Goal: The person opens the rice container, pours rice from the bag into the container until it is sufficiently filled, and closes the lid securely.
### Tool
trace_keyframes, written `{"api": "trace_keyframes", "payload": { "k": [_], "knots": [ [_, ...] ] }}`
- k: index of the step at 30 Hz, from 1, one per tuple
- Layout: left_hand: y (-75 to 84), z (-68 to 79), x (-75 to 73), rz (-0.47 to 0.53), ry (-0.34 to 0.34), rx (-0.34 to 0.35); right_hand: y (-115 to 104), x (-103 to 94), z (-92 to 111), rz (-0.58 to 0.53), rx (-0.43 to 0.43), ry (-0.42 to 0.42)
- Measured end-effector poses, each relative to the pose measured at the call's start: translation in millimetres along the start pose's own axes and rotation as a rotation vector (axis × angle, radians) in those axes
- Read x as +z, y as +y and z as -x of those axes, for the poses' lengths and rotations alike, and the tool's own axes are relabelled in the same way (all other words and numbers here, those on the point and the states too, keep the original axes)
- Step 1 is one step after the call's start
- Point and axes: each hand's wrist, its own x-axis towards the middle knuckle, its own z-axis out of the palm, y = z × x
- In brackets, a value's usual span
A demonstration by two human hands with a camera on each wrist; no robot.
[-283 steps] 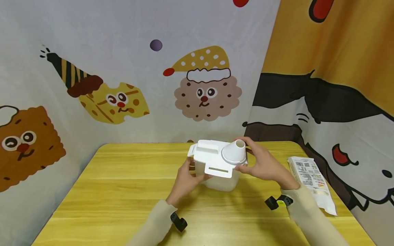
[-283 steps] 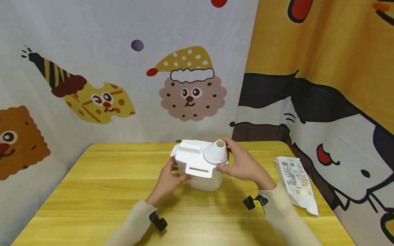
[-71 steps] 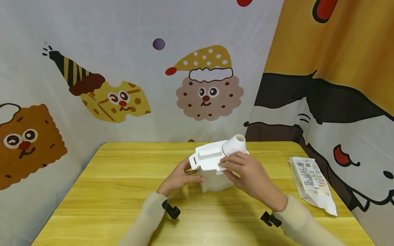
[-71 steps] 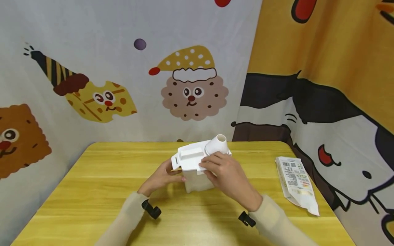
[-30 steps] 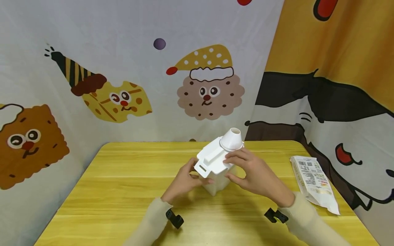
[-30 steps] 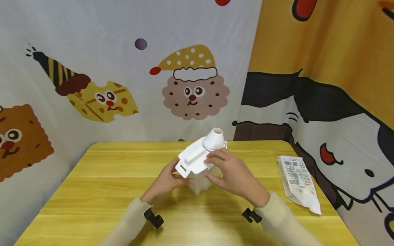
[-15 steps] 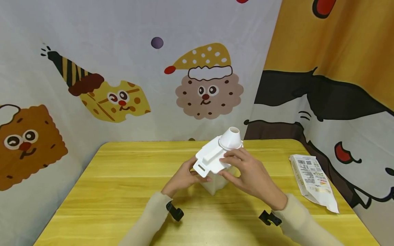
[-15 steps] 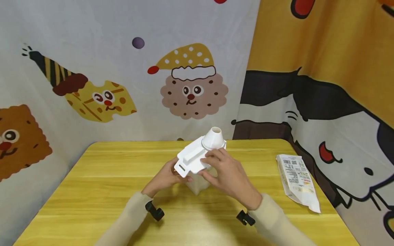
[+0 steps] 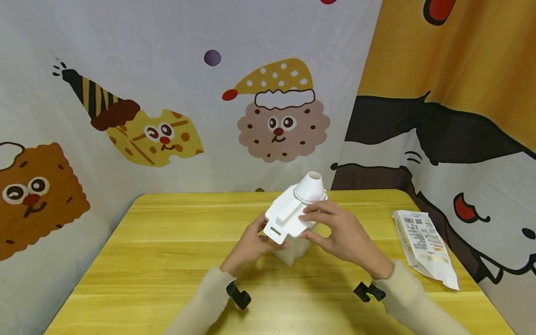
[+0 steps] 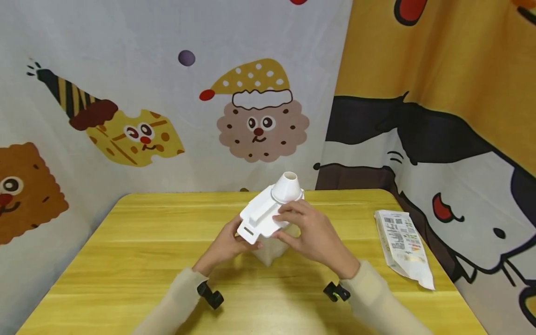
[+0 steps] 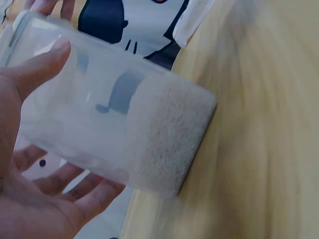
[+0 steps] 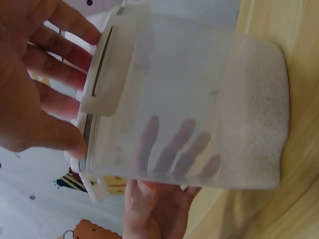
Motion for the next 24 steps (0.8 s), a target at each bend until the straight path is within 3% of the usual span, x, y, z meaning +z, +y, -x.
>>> {"api": "trace_keyframes", "payload": {
  "k": [15, 19, 24],
  "knots": [
    [12.8, 17.5, 34.9, -0.111, 0.211, 0.035, 37, -7.7, -1, -0.207, -0.064, -0.146],
    [12.8, 17.5, 30.4, -0.123, 0.192, 0.029, 34, -10.8, -1, -0.205, -0.051, -0.182],
    [10.4, 12.7, 14.2, -0.097, 0.092, 0.011, 22, -12.6, -1, -0.154, -0.033, -0.189]
  ]
}}
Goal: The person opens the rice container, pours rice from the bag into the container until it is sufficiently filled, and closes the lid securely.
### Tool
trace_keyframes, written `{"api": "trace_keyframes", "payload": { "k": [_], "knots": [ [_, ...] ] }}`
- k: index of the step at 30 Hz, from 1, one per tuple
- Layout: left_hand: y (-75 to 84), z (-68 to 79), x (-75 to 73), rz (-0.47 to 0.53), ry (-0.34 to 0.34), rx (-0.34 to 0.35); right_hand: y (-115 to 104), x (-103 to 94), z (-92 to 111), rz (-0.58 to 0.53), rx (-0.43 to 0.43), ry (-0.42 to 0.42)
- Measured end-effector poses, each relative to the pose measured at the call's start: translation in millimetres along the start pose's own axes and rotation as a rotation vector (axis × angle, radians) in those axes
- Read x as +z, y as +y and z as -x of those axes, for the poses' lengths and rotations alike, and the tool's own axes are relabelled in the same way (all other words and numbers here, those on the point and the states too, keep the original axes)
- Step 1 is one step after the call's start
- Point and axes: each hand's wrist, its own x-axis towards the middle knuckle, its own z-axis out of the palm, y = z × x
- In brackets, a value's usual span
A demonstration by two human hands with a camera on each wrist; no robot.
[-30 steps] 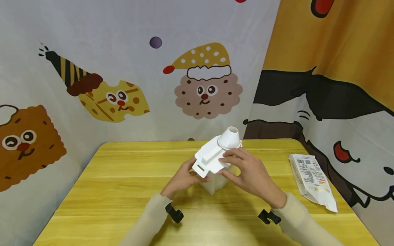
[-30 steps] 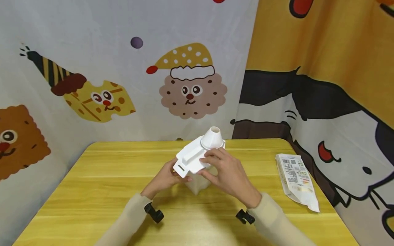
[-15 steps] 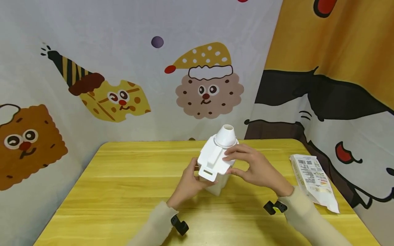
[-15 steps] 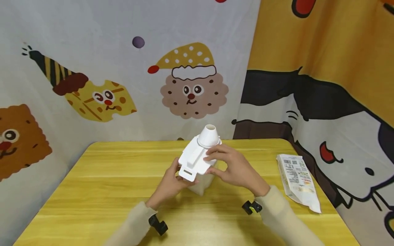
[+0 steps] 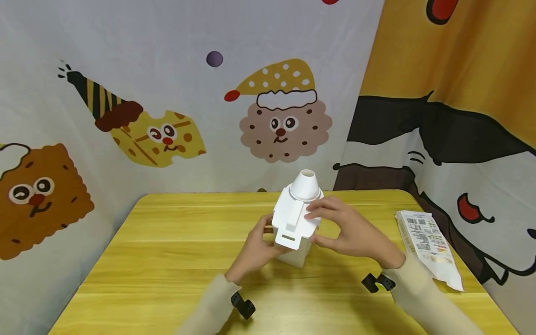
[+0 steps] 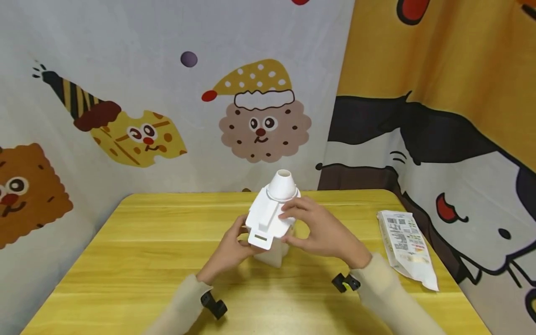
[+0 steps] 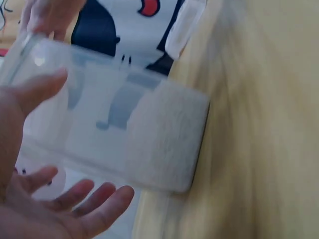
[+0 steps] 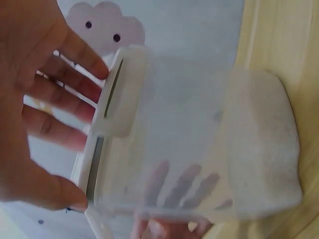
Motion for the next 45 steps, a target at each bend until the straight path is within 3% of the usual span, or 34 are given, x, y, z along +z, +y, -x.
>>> {"api": "trace_keyframes", "payload": {
  "k": [5, 11, 26, 40, 45],
  "knots": [
    [-5.0, -9.5, -10.7, 0.021, -0.126, 0.018, -13, 5.6, 1, 0.083, -0.009, 0.063],
    [-11.3, -18.0, -14.8, 0.064, -0.162, 0.028, -19, 12.9, 2, 0.124, -0.013, 0.116],
    [-8.1, -13.1, -6.8, 0.020, -0.078, 0.027, -11, 14.4, 3, 0.035, -0.026, 0.133],
    [4.4, 2.9, 29.7, 0.014, 0.144, 0.038, 19, -0.8, 3, -0.136, -0.017, -0.006],
    [3.6, 3.8, 30.2, -0.026, 0.144, 0.036, 21, -4.1, 3, -0.129, -0.010, -0.036]
  ]
}}
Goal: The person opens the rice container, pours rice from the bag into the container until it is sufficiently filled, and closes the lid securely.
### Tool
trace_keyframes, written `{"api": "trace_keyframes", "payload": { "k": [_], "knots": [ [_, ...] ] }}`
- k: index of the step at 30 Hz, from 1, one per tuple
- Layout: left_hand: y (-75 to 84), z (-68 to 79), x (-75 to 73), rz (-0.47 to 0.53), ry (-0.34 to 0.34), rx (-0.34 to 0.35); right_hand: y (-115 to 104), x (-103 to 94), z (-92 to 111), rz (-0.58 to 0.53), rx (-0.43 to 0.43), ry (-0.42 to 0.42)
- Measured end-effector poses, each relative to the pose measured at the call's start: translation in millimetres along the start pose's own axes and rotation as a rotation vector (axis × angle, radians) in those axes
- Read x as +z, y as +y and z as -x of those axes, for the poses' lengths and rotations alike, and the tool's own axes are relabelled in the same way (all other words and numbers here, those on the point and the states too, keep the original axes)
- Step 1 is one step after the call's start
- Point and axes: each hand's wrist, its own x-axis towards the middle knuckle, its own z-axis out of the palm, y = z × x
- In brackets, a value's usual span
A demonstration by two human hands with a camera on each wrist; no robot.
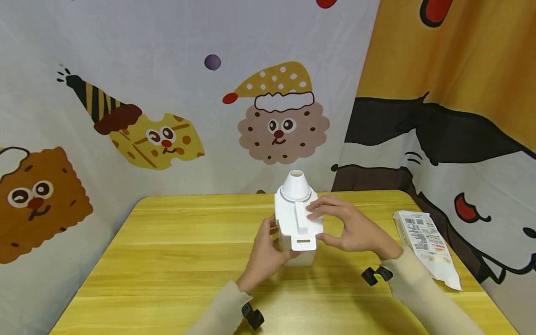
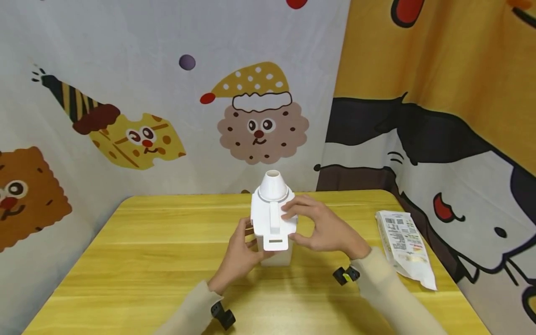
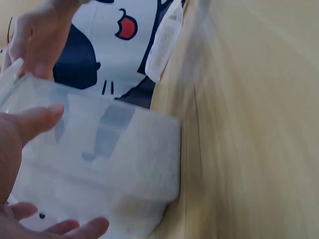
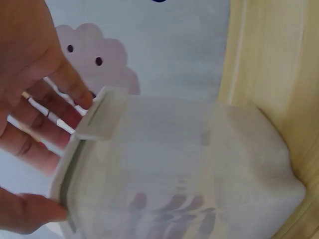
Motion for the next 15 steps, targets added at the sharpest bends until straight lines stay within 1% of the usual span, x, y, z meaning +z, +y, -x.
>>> {"api": "trace_keyframes", "payload": {
  "k": [6, 10, 13, 15],
  "knots": [
    [-4.0, -5.2, -12.2, -0.013, -0.050, 0.019, -10, -3.6, -1, 0.074, -0.006, -0.020],
    [-7.3, -9.4, -18.5, 0.007, -0.098, 0.032, -21, -5.8, 0, 0.116, 0.049, -0.054],
    [-10.8, -13.0, -21.4, 0.053, -0.134, 0.047, -29, -6.3, 0, 0.140, 0.095, -0.080],
    [-13.4, -15.6, -23.1, 0.087, -0.156, 0.052, -34, -5.9, 0, 0.145, 0.107, -0.086]
  ]
}}
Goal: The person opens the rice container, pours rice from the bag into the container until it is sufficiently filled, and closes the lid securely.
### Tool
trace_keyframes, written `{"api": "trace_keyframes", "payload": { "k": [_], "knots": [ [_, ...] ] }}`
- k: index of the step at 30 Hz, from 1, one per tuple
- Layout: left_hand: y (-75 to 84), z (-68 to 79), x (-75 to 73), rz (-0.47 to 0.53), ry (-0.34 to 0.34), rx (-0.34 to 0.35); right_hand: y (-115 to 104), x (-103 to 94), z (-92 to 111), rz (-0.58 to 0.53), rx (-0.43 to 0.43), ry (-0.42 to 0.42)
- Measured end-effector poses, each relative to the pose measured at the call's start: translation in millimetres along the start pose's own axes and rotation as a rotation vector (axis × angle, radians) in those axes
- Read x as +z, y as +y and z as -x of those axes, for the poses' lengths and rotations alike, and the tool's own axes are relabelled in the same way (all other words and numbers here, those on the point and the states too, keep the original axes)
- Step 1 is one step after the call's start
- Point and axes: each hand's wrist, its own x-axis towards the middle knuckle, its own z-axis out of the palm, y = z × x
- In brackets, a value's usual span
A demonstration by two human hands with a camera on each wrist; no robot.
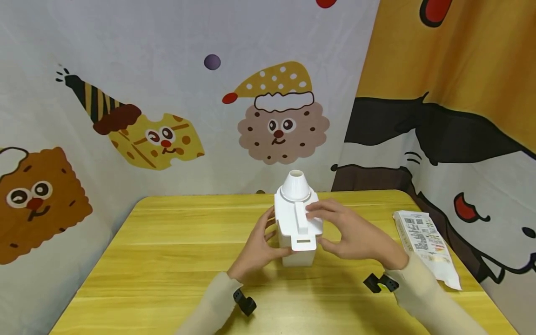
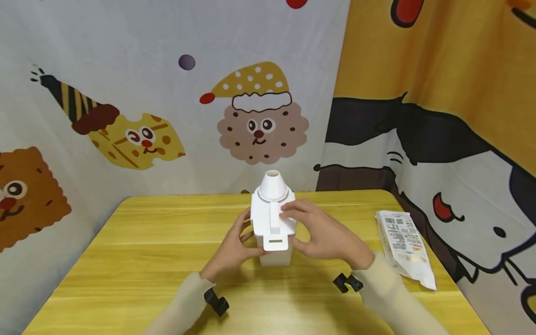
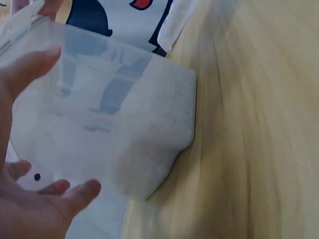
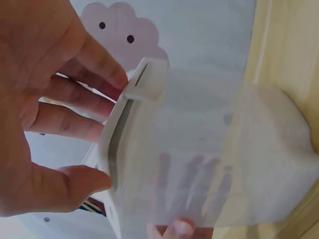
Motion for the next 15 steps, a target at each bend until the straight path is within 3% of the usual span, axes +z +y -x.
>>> {"api": "trace_keyframes", "payload": {
  "k": [6, 15],
  "knots": [
    [-4.0, -3.7, -3.2, 0.057, -0.032, 0.015, -12, 1.9, -2, 0.011, 0.027, 0.007],
    [-4.1, -3.0, -3.4, 0.064, -0.038, -0.011, -23, 5.7, -7, 0.087, 0.089, 0.031]
  ]
}}
